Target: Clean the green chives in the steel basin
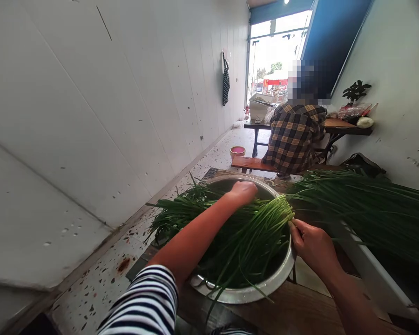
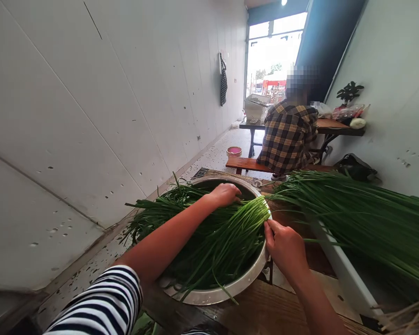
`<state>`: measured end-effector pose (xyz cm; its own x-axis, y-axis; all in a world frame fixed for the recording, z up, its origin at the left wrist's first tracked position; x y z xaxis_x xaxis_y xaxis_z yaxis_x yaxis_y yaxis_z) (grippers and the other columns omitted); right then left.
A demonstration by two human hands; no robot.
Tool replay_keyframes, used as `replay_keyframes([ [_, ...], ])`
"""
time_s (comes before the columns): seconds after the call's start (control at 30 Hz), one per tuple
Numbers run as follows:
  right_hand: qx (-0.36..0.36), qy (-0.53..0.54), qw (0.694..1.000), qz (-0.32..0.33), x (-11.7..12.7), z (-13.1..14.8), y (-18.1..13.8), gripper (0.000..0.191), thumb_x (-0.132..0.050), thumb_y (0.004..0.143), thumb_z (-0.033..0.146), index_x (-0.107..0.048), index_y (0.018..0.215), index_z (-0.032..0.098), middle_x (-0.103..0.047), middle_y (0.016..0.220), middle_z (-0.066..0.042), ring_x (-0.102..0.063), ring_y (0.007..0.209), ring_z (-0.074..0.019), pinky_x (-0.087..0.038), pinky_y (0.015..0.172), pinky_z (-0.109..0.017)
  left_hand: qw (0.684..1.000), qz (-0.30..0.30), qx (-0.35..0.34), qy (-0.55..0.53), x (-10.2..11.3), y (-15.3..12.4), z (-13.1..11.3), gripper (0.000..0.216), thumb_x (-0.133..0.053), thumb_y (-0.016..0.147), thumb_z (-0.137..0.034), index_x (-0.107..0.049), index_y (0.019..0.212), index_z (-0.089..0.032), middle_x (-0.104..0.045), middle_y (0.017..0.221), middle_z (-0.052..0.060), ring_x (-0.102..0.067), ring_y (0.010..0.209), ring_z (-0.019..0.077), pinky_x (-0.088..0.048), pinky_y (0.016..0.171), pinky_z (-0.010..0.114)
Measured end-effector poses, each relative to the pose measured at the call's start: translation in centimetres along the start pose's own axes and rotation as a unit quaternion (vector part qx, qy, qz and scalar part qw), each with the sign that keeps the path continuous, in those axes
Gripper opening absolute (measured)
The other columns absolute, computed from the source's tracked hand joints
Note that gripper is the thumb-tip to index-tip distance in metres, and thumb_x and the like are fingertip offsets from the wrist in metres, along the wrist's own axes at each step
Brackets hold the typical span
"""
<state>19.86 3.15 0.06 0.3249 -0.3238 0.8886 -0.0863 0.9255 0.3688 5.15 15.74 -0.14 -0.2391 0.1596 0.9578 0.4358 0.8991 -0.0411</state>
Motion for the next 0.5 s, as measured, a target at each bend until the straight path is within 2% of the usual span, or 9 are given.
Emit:
replay_keyframes([
  [0.1,0.008,0.000,1.000,0.004,-0.1,0.1,0.1,0.044,-0.031,0.090,0.040,-0.063,0.067,0.021,-0.064,0.056,-0.004,-0.054,0.048,-0.0156,-0.026,0.048,-0.026,1.000,0.003,-0.004,-0.010,-1.4,0.3,-0.1,0.021,-0.061,0.073,-0.021,-0.073,0.090,-0.019,-0.068,0.104,0.012,-0.059,0.103,0.0288,-0.039,0.091,0.039],
  [0.27,0.010,-0.003,1.000,-0.001,-0.3,0.0,0.1,0.043,-0.031,0.090,0.040,-0.064,0.071,0.020,-0.066,0.060,-0.005,-0.056,0.051,-0.0163,-0.027,0.050,-0.026,1.000,-0.011,-0.016,-0.023,-0.7,-0.1,-0.2,0.023,-0.054,0.076,-0.017,-0.074,0.087,-0.018,-0.070,0.097,0.010,-0.062,0.095,0.0225,-0.044,0.085,0.031],
  [0.37,0.012,-0.020,1.000,-0.006,-0.3,0.0,0.0,0.041,-0.033,0.091,0.038,-0.066,0.074,0.020,-0.068,0.062,-0.005,-0.058,0.054,-0.0171,-0.029,0.052,-0.026,0.992,-0.060,-0.022,-0.109,0.6,0.1,-0.2,0.025,-0.052,0.077,-0.022,-0.074,0.088,-0.017,-0.072,0.088,0.007,-0.063,0.083,0.0174,-0.047,0.078,0.026],
  [0.5,0.021,-0.029,0.999,-0.005,-0.1,0.3,0.0,0.042,-0.032,0.091,0.038,-0.066,0.075,0.020,-0.067,0.061,-0.005,-0.057,0.054,-0.0170,-0.029,0.053,-0.026,0.958,-0.104,0.010,-0.267,1.2,-0.1,0.6,0.024,-0.058,0.074,-0.027,-0.073,0.088,-0.013,-0.071,0.074,0.005,-0.062,0.069,0.0134,-0.048,0.068,0.022],
])
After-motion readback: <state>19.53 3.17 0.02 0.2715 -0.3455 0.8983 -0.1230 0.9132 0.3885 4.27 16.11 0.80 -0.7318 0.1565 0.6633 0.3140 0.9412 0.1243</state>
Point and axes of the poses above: each hand's wrist, its own y-axis towards the middle knuckle, its own x-axis out of the back of the hand, z = x × y, the point moved 9 cm from there along y, towards the middle knuckle
